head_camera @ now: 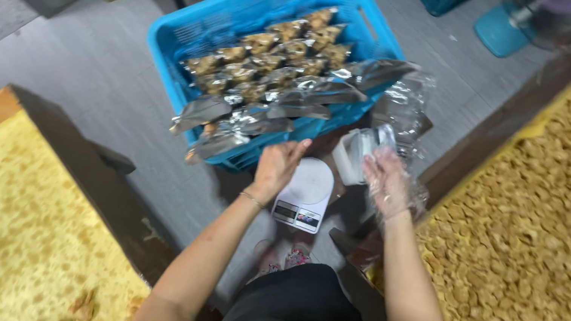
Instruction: The person scoops small snack pieces from a large pile on a yellow mat into clear plastic bags. They place each filled bag onto a digital scale, then transfer it to a blue crate. The process repeats with multiple bags throughout the clip.
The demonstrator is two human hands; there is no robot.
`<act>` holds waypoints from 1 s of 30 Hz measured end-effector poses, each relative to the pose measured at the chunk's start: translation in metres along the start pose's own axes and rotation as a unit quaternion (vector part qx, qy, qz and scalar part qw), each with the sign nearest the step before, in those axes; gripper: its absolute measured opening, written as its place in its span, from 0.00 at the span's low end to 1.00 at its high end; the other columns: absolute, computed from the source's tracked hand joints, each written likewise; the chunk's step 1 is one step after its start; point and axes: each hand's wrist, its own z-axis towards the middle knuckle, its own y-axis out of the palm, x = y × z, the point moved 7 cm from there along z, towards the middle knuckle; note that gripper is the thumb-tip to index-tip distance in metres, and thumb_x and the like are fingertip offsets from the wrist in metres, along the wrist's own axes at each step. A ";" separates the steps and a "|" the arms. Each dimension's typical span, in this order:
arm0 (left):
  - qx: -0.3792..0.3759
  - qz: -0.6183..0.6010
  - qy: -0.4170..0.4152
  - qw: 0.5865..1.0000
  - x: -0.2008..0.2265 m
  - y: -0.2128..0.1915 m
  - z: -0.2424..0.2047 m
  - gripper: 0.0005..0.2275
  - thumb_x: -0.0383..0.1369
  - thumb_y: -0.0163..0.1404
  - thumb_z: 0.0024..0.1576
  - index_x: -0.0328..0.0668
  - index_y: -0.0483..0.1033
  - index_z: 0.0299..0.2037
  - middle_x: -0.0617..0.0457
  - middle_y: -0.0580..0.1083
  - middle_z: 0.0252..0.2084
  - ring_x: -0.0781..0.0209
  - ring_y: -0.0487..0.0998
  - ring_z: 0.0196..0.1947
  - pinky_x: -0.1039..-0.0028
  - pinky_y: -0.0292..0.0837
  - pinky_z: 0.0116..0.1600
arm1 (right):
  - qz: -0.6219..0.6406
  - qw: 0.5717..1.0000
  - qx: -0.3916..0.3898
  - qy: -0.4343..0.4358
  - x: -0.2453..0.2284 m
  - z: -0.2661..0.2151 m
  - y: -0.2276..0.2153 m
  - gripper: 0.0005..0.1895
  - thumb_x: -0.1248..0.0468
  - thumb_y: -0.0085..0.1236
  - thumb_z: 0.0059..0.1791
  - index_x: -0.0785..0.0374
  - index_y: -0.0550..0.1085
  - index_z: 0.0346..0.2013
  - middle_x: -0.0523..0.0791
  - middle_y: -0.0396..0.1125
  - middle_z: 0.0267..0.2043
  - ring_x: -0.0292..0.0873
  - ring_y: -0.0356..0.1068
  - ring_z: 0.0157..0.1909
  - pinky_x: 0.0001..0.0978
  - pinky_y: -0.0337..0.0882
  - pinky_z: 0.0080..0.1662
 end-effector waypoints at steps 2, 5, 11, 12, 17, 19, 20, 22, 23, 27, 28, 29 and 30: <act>0.021 -0.032 0.042 0.998 -0.006 0.058 0.002 0.15 0.37 0.52 0.71 0.38 0.74 0.32 0.39 0.76 0.35 0.39 0.76 0.36 0.54 0.71 0.41 | -0.022 0.996 0.084 0.006 0.017 0.003 -0.053 0.18 0.65 0.56 0.53 0.61 0.70 0.58 0.47 0.69 0.54 0.48 0.73 0.51 0.39 0.77 0.47; 0.026 -0.155 0.122 0.980 -0.007 0.133 0.008 0.17 0.30 0.54 0.54 0.29 0.67 0.50 0.30 0.72 0.44 0.35 0.75 0.43 0.55 0.72 0.49 | -0.018 0.994 0.106 -0.011 0.029 0.001 -0.077 0.16 0.68 0.57 0.53 0.60 0.69 0.56 0.48 0.70 0.52 0.48 0.72 0.50 0.42 0.76 0.48; -0.085 -0.012 -0.126 0.988 -0.016 0.210 0.044 0.29 0.43 0.55 0.59 0.31 0.63 0.64 0.28 0.74 0.51 0.32 0.76 0.52 0.56 0.71 0.58 | -0.061 0.991 0.117 0.025 0.045 0.013 -0.090 0.18 0.70 0.53 0.51 0.55 0.70 0.56 0.43 0.71 0.52 0.45 0.72 0.49 0.41 0.77 0.49; -0.120 -0.052 -0.201 0.971 -0.026 0.224 0.041 0.29 0.43 0.53 0.58 0.33 0.62 0.65 0.29 0.76 0.49 0.33 0.79 0.49 0.56 0.74 0.56 | -0.056 0.995 0.082 0.019 0.047 0.012 -0.089 0.19 0.71 0.54 0.50 0.56 0.70 0.56 0.44 0.71 0.52 0.45 0.72 0.49 0.41 0.77 0.50; -0.117 -0.052 -0.251 0.959 -0.044 0.255 0.043 0.17 0.37 0.54 0.53 0.34 0.72 0.47 0.35 0.78 0.39 0.41 0.81 0.39 0.60 0.76 0.48 | -0.047 0.998 0.010 0.043 0.049 0.014 -0.084 0.18 0.69 0.54 0.51 0.57 0.71 0.57 0.44 0.71 0.52 0.43 0.73 0.50 0.36 0.77 0.51; -0.074 -0.054 -0.233 0.968 -0.048 0.248 0.048 0.12 0.35 0.55 0.51 0.34 0.77 0.40 0.37 0.79 0.35 0.44 0.82 0.36 0.61 0.76 0.45 | -0.108 0.992 0.034 0.048 0.048 0.016 -0.083 0.18 0.70 0.55 0.52 0.58 0.71 0.57 0.44 0.71 0.51 0.41 0.73 0.49 0.36 0.76 0.52; -0.052 -0.055 -0.227 0.971 -0.050 0.243 0.049 0.10 0.34 0.55 0.50 0.34 0.79 0.37 0.38 0.80 0.33 0.46 0.82 0.34 0.62 0.77 0.43 | -0.139 0.988 0.044 0.051 0.047 0.017 -0.082 0.17 0.70 0.56 0.53 0.59 0.71 0.57 0.44 0.71 0.51 0.41 0.73 0.49 0.35 0.76 0.52; -0.002 -0.057 -0.211 0.976 -0.055 0.229 0.052 0.07 0.31 0.56 0.48 0.34 0.83 0.30 0.41 0.81 0.29 0.49 0.83 0.30 0.64 0.78 0.40 | -0.123 0.989 0.048 0.062 0.045 0.025 -0.074 0.18 0.71 0.56 0.51 0.60 0.71 0.57 0.46 0.70 0.48 0.42 0.73 0.47 0.36 0.76 0.50; 0.026 -0.057 -0.199 0.978 -0.055 0.223 0.053 0.06 0.30 0.58 0.46 0.35 0.84 0.27 0.43 0.81 0.27 0.51 0.83 0.29 0.65 0.77 0.39 | -0.116 0.990 0.052 0.067 0.044 0.028 -0.071 0.19 0.72 0.56 0.51 0.61 0.71 0.57 0.47 0.70 0.47 0.42 0.73 0.46 0.37 0.76 0.49; -0.040 -0.198 -0.260 0.944 -0.067 0.232 0.043 0.11 0.34 0.65 0.49 0.31 0.79 0.30 0.48 0.79 0.24 0.62 0.79 0.21 0.69 0.76 0.28 | -0.124 0.990 0.021 0.068 0.042 0.030 -0.054 0.20 0.72 0.55 0.51 0.62 0.69 0.58 0.45 0.72 0.50 0.41 0.74 0.48 0.34 0.76 0.51; -0.041 -0.209 -0.247 0.945 -0.064 0.230 0.044 0.12 0.34 0.65 0.50 0.31 0.79 0.30 0.49 0.78 0.23 0.64 0.78 0.20 0.71 0.74 0.27 | -0.113 0.991 0.011 0.065 0.042 0.032 -0.049 0.20 0.73 0.55 0.51 0.63 0.68 0.58 0.46 0.72 0.51 0.42 0.74 0.48 0.34 0.76 0.52; -0.041 -0.220 -0.235 0.946 -0.059 0.225 0.043 0.12 0.35 0.65 0.51 0.31 0.80 0.31 0.50 0.78 0.22 0.67 0.77 0.19 0.73 0.73 0.26 | -0.102 0.993 0.000 0.063 0.043 0.033 -0.046 0.21 0.73 0.55 0.50 0.64 0.68 0.58 0.47 0.72 0.52 0.43 0.75 0.49 0.34 0.76 0.53; -0.045 -0.201 -0.220 0.953 -0.049 0.216 0.044 0.12 0.35 0.65 0.52 0.31 0.80 0.31 0.50 0.78 0.22 0.67 0.77 0.19 0.74 0.73 0.26 | -0.100 0.993 -0.014 0.057 0.043 0.034 -0.044 0.22 0.74 0.55 0.50 0.63 0.67 0.59 0.48 0.71 0.53 0.43 0.75 0.50 0.34 0.76 0.53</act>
